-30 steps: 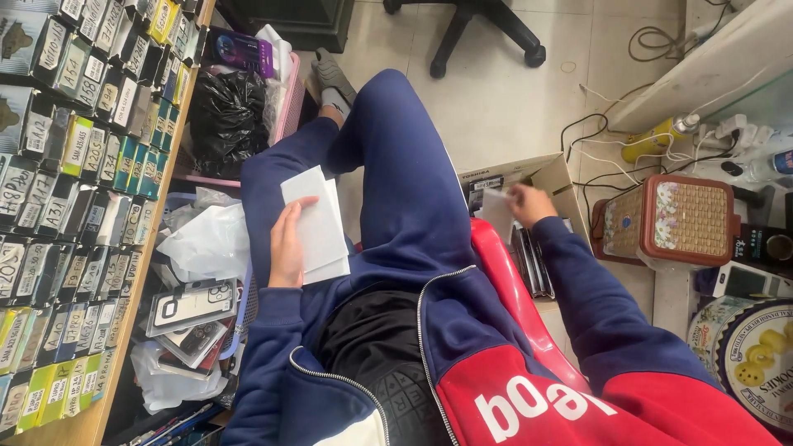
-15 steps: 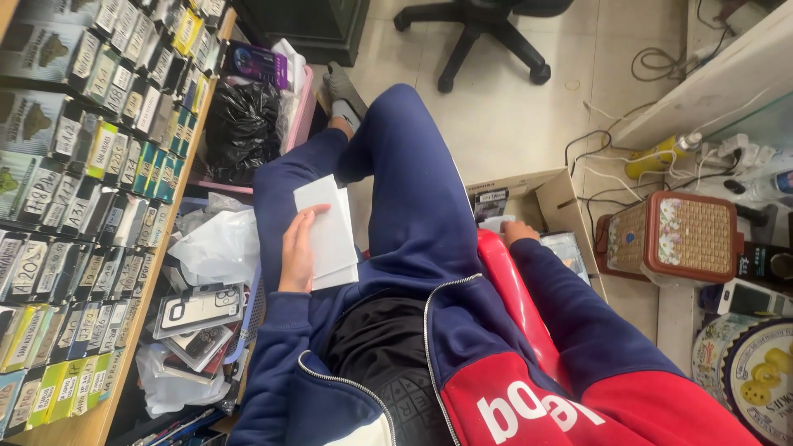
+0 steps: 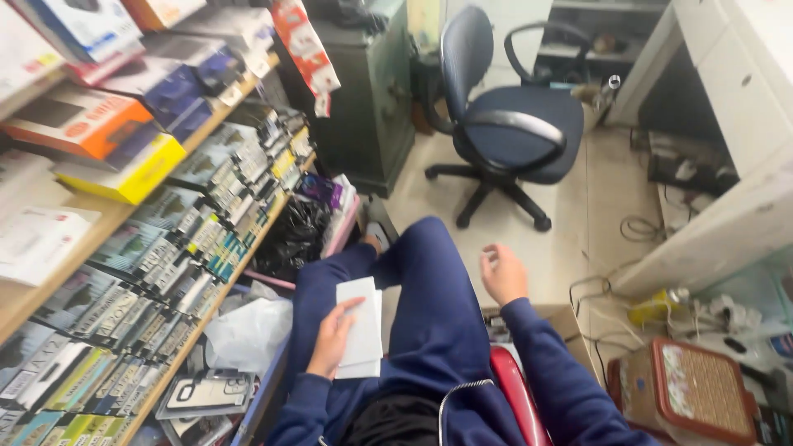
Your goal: A person sitting on the floor is organizing mobile phone screen protectors by taking them out of their sleeves and putting them back into packaging.
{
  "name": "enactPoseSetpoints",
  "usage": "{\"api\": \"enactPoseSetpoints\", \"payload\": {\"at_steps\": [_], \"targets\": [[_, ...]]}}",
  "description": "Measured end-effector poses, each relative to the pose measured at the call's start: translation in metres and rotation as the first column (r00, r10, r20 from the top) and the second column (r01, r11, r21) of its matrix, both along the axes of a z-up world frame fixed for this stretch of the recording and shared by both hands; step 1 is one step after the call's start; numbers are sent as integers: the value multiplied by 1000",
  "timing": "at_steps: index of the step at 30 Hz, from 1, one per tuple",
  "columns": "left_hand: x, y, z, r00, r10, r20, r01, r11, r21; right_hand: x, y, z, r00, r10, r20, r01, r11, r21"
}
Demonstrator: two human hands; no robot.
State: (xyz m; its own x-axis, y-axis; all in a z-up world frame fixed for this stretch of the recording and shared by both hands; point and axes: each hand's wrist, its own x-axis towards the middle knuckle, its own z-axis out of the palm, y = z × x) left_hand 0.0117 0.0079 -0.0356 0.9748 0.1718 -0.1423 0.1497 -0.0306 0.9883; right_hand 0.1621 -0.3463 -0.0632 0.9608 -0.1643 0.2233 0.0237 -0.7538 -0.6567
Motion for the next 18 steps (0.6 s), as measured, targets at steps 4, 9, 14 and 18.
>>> {"api": "enactPoseSetpoints", "payload": {"at_steps": [4, 9, 14, 18], "targets": [[-4, -4, 19, 998, 20, -60, -20, 1000, 3, -34, 93, 109, 973, 228, -48, -199, 920, 337], [-2, -3, 15, 1000, -9, 23, 8, 999, 39, -56, 175, 72, 809, 582, -82, -505, 761, 407], [-9, -5, 23, 999, -36, 14, 35, 997, 64, -65, 178, 46, 781, 599, -179, -510, 776, 372], [-6, -4, 17, 997, -32, 70, 29, 999, 36, -66, 174, 52, 765, 628, -143, -513, 728, 455]]}}
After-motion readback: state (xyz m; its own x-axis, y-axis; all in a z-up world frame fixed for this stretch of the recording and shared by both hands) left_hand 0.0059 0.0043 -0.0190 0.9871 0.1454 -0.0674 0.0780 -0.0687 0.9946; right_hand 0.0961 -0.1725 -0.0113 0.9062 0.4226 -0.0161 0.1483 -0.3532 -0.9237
